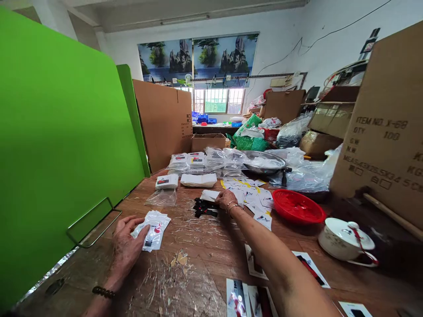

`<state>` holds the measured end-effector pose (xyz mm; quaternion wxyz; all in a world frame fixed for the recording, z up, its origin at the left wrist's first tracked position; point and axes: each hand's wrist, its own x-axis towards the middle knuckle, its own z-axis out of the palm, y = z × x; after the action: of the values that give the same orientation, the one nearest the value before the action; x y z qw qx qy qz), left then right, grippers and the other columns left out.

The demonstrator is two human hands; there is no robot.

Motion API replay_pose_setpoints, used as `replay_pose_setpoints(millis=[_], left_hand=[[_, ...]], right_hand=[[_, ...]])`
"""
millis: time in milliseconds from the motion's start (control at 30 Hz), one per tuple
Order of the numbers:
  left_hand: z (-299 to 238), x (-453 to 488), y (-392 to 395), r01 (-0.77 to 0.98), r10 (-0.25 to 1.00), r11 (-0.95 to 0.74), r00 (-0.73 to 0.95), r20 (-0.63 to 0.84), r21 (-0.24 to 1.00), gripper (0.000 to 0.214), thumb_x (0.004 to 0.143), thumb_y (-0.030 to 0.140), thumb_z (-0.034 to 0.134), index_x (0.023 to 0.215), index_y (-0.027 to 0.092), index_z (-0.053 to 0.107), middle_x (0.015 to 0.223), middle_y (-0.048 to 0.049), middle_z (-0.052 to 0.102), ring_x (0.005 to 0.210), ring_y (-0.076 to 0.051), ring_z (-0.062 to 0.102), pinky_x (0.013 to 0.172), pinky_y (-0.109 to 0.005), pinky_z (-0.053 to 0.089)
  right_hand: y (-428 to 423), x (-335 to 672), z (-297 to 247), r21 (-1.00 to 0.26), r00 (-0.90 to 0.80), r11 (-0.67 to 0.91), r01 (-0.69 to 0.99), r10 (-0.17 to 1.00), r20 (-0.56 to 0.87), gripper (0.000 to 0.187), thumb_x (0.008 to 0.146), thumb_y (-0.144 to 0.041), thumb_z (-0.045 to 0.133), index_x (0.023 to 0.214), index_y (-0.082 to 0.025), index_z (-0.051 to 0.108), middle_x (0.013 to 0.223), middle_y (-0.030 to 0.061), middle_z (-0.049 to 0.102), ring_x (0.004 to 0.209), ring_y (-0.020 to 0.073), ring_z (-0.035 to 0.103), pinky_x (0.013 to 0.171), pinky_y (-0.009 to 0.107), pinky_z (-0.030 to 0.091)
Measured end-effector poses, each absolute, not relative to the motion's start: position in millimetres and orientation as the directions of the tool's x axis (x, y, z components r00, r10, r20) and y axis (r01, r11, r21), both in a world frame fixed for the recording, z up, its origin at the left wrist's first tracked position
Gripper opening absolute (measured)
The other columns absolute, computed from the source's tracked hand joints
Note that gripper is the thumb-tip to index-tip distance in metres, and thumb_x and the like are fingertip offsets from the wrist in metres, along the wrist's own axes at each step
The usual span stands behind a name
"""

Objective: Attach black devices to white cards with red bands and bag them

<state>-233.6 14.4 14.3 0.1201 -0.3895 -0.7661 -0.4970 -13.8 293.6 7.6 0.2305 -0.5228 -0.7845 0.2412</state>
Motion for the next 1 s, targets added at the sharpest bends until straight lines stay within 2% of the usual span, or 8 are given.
replay_pose_setpoints(millis=[100,200,333,467,633,767,900,1000], left_hand=[[13,-205,12,0.529,0.545,0.021,-0.718,0.433,0.849,0.030,0.065,0.045,0.067,0.078,0.019,0.071,0.100,-0.0096,0.062,0.074,-0.019,0.058,0.067,-0.034,0.051],[11,-173,12,0.234,0.634,-0.065,-0.741,0.221,0.970,0.040,0.059,0.039,0.075,0.093,0.018,0.069,0.103,-0.0095,0.066,0.068,-0.014,0.057,0.062,-0.029,0.051],[14,-141,7,-0.147,0.713,-0.185,-0.700,0.030,0.972,0.061,0.047,0.032,0.085,0.103,0.016,0.065,0.102,-0.0123,0.070,0.075,-0.017,0.064,0.068,-0.029,0.053],[24,-125,-14,-0.314,0.840,-0.164,-0.541,-0.035,0.935,0.053,0.055,0.036,0.083,0.099,0.012,0.067,0.089,-0.0118,0.074,0.074,-0.022,0.068,0.069,-0.032,0.054],[36,-119,-40,-0.124,0.914,-0.056,-0.405,0.001,0.991,0.035,0.060,0.030,0.078,0.089,0.013,0.069,0.082,-0.0075,0.074,0.070,-0.019,0.065,0.064,-0.029,0.051],[47,-116,-50,0.382,0.901,-0.045,-0.383,0.203,0.923,0.008,0.073,0.023,0.063,0.069,0.018,0.067,0.066,-0.0014,0.066,0.064,-0.016,0.059,0.061,-0.027,0.045],[50,-111,-58,0.706,0.750,-0.079,-0.424,0.508,0.704,0.014,0.076,0.018,0.060,0.085,0.023,0.070,0.086,-0.0043,0.069,0.086,-0.021,0.060,0.083,-0.035,0.046],[33,-102,-68,0.556,0.629,-0.034,-0.634,0.450,0.830,0.021,0.073,0.023,0.065,0.094,0.020,0.063,0.090,-0.0060,0.066,0.080,-0.020,0.061,0.078,-0.035,0.049]], right_hand=[[265,-8,20,-0.693,-0.402,0.398,0.602,0.900,0.167,0.008,0.066,-0.021,0.062,0.060,-0.016,0.066,0.060,0.0004,0.062,0.062,0.0138,0.055,0.057,0.023,0.036],[213,-4,25,-0.805,-0.550,0.429,0.409,0.820,0.158,0.012,0.068,-0.028,0.063,0.065,-0.017,0.064,0.062,-0.0012,0.060,0.061,0.0123,0.051,0.057,0.023,0.036],[138,7,20,-0.993,-0.772,0.114,0.010,0.632,0.065,0.030,0.067,-0.043,0.071,0.069,-0.017,0.057,0.061,-0.0034,0.053,0.055,0.0091,0.043,0.054,0.023,0.031],[98,19,23,-1.000,-0.806,-0.010,-0.012,0.592,0.004,0.039,0.065,-0.050,0.075,0.074,-0.017,0.056,0.066,-0.0024,0.055,0.058,0.0097,0.045,0.055,0.023,0.035],[85,26,50,-0.927,-0.752,0.374,0.030,0.619,0.226,0.029,0.081,-0.040,0.063,0.100,-0.018,0.062,0.094,0.0049,0.065,0.081,0.0156,0.056,0.070,0.028,0.044],[71,32,70,-0.645,-0.778,0.756,0.115,0.472,0.415,0.013,0.087,-0.023,0.056,0.077,-0.019,0.064,0.080,0.0032,0.063,0.080,0.0162,0.054,0.073,0.029,0.042],[50,43,65,-0.499,-0.723,0.847,0.183,0.460,0.516,0.018,0.089,-0.019,0.053,0.072,-0.019,0.059,0.076,0.0025,0.059,0.078,0.0162,0.052,0.071,0.028,0.040],[34,46,41,-0.569,-0.647,0.791,0.224,0.558,0.520,0.017,0.085,-0.016,0.054,0.069,-0.019,0.055,0.074,0.0020,0.057,0.073,0.0157,0.051,0.068,0.027,0.039]])
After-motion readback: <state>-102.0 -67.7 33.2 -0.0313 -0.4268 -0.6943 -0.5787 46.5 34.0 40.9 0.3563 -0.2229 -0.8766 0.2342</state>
